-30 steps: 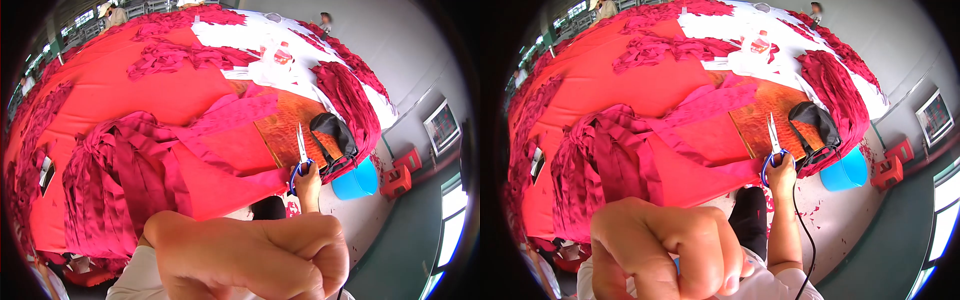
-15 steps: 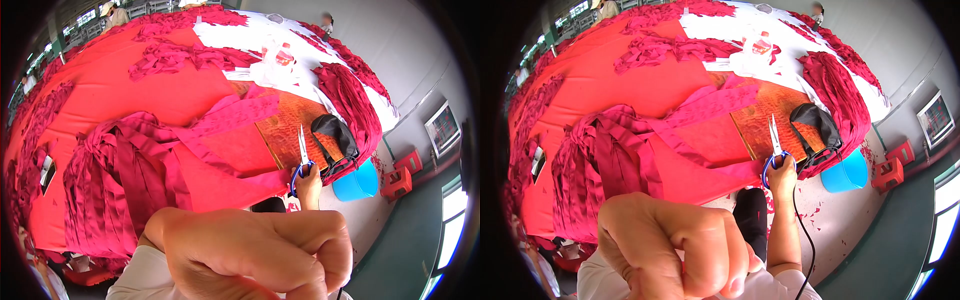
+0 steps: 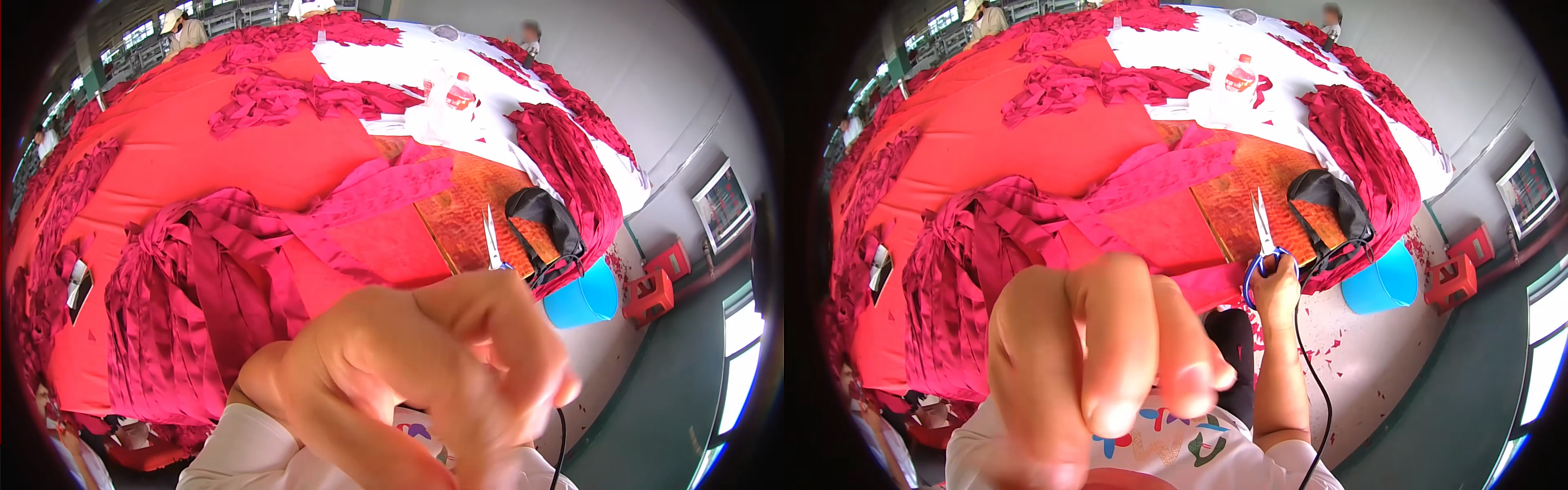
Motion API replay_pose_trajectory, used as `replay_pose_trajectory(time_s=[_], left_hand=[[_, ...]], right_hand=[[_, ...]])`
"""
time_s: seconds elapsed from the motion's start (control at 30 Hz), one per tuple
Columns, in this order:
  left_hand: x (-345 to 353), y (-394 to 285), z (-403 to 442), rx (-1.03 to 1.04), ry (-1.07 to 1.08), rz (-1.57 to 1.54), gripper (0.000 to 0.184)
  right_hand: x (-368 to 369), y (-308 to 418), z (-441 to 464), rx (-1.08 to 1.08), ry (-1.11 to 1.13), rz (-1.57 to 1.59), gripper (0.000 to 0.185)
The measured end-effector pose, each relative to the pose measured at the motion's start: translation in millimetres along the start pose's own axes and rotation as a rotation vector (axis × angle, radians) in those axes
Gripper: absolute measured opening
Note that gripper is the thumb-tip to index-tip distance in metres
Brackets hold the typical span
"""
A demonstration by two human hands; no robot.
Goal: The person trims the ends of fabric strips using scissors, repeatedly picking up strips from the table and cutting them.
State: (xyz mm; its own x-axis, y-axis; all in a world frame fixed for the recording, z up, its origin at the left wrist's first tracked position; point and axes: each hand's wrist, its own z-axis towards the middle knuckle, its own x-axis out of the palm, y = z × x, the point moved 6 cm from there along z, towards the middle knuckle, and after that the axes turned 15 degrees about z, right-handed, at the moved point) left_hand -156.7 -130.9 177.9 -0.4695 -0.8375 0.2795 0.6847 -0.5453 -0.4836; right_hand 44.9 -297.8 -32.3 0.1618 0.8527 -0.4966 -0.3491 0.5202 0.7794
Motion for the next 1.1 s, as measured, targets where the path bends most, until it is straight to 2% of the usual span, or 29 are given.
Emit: replay_pose_trajectory(time_s=[0.1,0.13,0.2,0.23,0.27,0.33,0.37,0.43,0.5,0.57,0.6,0.67,0.93,1.0,1.1], left_hand=[[4,0,-2,-0.025,0.043,0.019,0.027],[4,-2,2,-0.026,0.187,0.057,0.035],[5,-11,16,-0.016,0.261,0.029,0.032],[10,-14,18,-0.006,0.337,-0.004,0.035],[9,-9,7,0.064,0.363,0.117,0.041],[9,-17,5,0.030,0.360,0.046,0.042],[7,-21,9,0.088,0.434,0.101,0.040],[8,-29,7,0.113,0.155,0.242,0.037],[7,-26,8,0.107,0.179,0.240,0.033],[15,-16,8,0.067,0.342,-0.119,0.030],[23,-13,-6,-0.066,0.094,-0.274,0.029],[32,-15,-2,-0.077,-0.072,-0.316,0.030],[42,0,1,-0.075,0.055,-0.415,0.032],[51,-1,-8,0.464,-0.126,-0.539,0.032],[52,0,-9,0.447,-0.143,-0.541,0.032]], right_hand=[[6,-17,1,0.044,-0.012,0.002,0.032],[11,-33,3,0.095,-0.015,0.013,0.033],[7,-16,2,0.045,0.008,0.008,0.033],[6,-15,1,0.036,0.010,0.011,0.033],[6,-15,1,0.014,0.007,-0.036,0.033],[4,-10,0,-0.001,-0.003,-0.040,0.034],[3,-8,0,-0.001,0.000,-0.052,0.034],[2,-8,0,0.022,0.009,-0.049,0.034],[3,-10,0,0.016,0.004,-0.037,0.034],[5,-10,0,0.021,-0.005,-0.033,0.034],[6,-15,0,0.004,-0.011,-0.025,0.034],[6,-16,1,-0.002,-0.004,-0.001,0.034],[4,-6,-1,0.009,0.009,-0.028,0.034],[4,-7,0,0.005,0.006,-0.033,0.034],[4,-9,0,-0.007,0.004,-0.026,0.034]])
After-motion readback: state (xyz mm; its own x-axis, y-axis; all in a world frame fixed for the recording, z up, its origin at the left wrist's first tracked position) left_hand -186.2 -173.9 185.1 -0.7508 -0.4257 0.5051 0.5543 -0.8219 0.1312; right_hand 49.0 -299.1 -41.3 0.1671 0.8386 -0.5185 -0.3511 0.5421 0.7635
